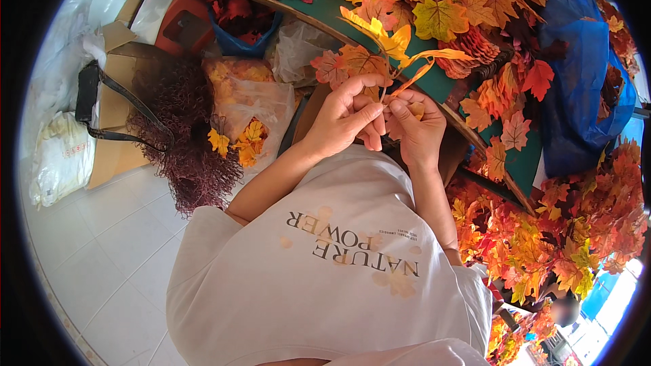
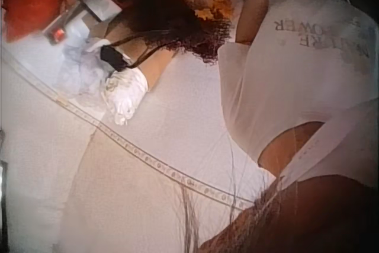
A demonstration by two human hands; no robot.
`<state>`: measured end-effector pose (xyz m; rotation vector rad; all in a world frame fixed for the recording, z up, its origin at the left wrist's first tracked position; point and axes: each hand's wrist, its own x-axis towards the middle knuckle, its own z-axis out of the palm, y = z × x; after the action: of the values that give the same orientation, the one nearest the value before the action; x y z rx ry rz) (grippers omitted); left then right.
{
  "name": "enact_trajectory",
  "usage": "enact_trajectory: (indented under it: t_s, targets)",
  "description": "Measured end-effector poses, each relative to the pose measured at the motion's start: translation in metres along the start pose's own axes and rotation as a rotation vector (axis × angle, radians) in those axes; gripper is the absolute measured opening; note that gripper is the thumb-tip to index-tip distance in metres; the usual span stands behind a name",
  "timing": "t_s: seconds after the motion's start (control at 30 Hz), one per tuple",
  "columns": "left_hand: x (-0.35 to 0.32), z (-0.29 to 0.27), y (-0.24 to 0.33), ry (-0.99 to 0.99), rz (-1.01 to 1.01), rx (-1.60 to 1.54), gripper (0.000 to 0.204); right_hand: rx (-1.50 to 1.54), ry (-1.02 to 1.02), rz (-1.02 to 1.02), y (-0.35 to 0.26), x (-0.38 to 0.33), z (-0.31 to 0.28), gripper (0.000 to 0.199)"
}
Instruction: The recorder is attaching artificial maple leaves to a brown stem to create foliage decorations.
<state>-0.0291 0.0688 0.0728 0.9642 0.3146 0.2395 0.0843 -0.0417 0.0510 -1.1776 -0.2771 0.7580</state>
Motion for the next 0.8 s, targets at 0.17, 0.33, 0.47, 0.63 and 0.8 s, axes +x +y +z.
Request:
enact_trajectory:
  t_s: [0.17,0.33,0.47,0.63,0.8]
  targets:
    - [0.0,-0.001,-0.003,0.005,-0.005,-0.011,0.035,-0.045,-0.02,0.003,0.0,-0.001,-0.002,0.015]
    - [0.0,-0.002,-0.003,0.004,-0.018,-0.002,0.035,-0.076,-0.038,0.0,-0.005,-0.004,-0.002,0.019]
    - [0.001,-0.002,0.0,0.04,-0.051,-0.004,0.035,-0.056,-0.069,0.031,-0.015,-0.003,0.001,0.027]
    - [0.002,-0.006,0.0,-0.02,-0.05,0.052,0.034,-0.11,-0.097,0.106,-0.018,-0.005,-0.003,0.028]
    - [-0.001,-0.006,-0.004,-0.007,-0.012,0.154,0.029,-0.268,-0.131,0.076,-0.022,-0.003,-0.002,0.018]
